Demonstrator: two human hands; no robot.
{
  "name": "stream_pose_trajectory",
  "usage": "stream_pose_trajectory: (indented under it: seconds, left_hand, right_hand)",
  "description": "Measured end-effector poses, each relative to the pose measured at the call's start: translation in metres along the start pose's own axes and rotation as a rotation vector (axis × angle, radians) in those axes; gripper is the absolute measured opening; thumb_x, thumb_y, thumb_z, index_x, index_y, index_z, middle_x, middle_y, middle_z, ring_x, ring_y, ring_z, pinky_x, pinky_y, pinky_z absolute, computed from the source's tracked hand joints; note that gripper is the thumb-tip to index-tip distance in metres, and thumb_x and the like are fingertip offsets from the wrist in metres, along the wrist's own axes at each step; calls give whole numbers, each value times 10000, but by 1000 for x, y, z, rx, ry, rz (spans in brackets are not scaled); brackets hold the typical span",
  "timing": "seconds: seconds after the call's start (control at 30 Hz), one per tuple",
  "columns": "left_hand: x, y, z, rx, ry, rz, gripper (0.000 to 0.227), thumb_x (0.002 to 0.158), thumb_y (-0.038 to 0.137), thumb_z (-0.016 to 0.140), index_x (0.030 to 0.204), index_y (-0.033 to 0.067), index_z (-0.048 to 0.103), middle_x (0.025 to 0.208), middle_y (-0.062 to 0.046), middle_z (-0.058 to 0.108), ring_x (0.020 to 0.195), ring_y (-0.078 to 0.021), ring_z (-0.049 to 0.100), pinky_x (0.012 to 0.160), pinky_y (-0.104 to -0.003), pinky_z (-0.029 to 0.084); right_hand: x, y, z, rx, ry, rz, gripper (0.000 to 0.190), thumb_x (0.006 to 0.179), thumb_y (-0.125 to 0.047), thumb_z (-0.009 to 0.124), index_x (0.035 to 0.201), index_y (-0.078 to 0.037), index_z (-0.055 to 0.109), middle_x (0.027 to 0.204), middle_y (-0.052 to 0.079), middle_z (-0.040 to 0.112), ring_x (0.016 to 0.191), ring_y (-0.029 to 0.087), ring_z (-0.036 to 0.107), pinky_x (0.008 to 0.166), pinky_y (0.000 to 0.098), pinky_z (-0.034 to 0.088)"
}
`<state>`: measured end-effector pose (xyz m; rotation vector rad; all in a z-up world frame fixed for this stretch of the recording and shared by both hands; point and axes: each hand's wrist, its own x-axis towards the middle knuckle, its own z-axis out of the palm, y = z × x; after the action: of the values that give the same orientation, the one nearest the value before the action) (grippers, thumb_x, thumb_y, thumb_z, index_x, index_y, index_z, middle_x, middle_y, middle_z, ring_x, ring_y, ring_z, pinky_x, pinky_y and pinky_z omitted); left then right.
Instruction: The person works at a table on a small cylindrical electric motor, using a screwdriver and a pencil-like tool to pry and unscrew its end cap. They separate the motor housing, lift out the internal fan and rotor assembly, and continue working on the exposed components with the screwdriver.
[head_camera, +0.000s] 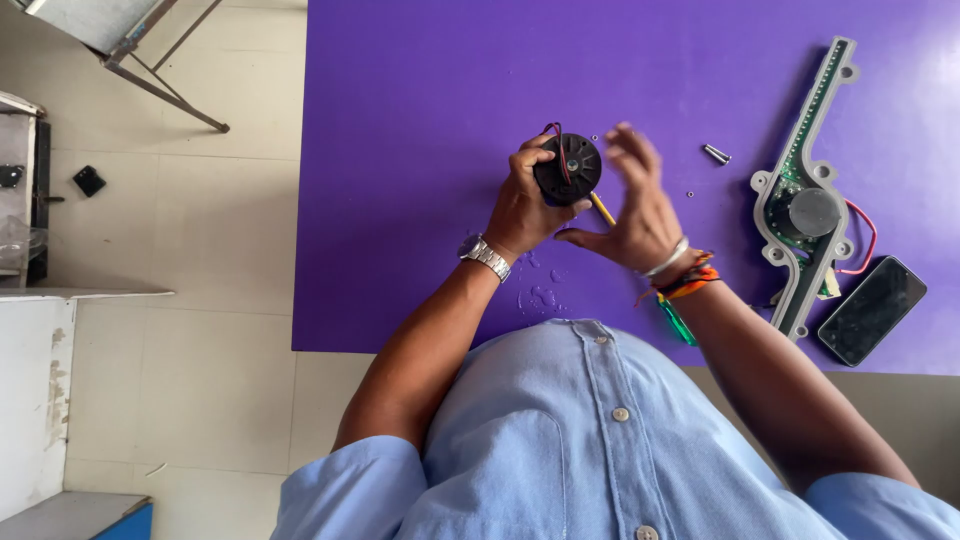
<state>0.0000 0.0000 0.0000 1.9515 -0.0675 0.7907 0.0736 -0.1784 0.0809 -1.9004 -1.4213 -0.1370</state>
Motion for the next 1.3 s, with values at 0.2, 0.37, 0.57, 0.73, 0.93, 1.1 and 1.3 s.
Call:
stream_pose_trajectory:
  seconds: [0.2, 0.37, 0.57, 0.73, 0.93, 1.1, 1.3]
  left_hand:
    - [0, 4, 2, 48, 8, -120, 859, 728, 212, 952, 1264, 106, 290, 1446, -262, 494, 1274, -384, 617, 1019, -424, 584]
    - [6, 6, -2, 50, 14, -28, 866, 752, 187, 957, 1273, 104, 271, 1408, -243, 493, 1324, -406, 576, 1068, -442, 557]
    - [4, 7, 7, 90, -14, -9, 879, 711, 160, 950, 1287, 92, 289, 1407, -211, 503, 1277, -400, 592, 1037, -445, 555]
    - [10, 1, 16, 186, -19, -10, 924, 674, 197, 998, 1309, 81, 337, 1315, -194, 504, 1242, -411, 585, 1031, -470, 528]
    - [24, 1, 9, 87, 38, -98, 922, 692, 220, 975, 1331, 71, 327, 1362, -213, 532, 1210, -378, 631, 1028, -421, 562]
    - [26, 10, 11, 223, 26, 0, 966, 634, 299, 1013, 1295, 82, 342, 1313, -231, 530, 1192, -413, 624, 1000, -426, 548]
    - [31, 10, 12, 219, 6, -99, 947, 623, 352, 990, 1276, 81, 361, 1317, -224, 563, 1129, -383, 655, 931, -425, 571]
  right_hand:
    - [-11, 6, 0, -280, 14, 34, 1148, 789, -728, 728, 1551, 42, 349, 1595, 370, 281, 1500, 575, 243, 1240, 638, 213]
    - [15, -3, -14, -233, -56, 33, 1082, 805, -718, 684, 1568, -18, 371, 1593, 332, 329, 1506, 504, 316, 1248, 641, 242]
    - [77, 16, -10, 145, -70, 456, 808, 956, -420, 759, 1523, 5, 370, 1170, 208, 725, 1282, 397, 631, 1052, 483, 506]
    - [105, 4, -14, 504, -139, 503, 734, 851, -38, 754, 1503, -6, 417, 1154, 127, 729, 1102, 270, 758, 958, 352, 612]
    - [46, -37, -40, 733, 142, 316, 659, 961, 104, 707, 1534, 4, 397, 1316, 135, 673, 1198, 224, 696, 1071, 344, 583]
    - [-24, -42, -18, 200, 40, 148, 226, 933, 90, 663, 1136, 4, 716, 1268, 193, 707, 1177, 262, 710, 993, 327, 602]
    - [-48, -14, 20, -209, -73, -179, 251, 875, 24, 685, 1116, -21, 739, 1349, 177, 671, 1360, 335, 578, 1130, 435, 497]
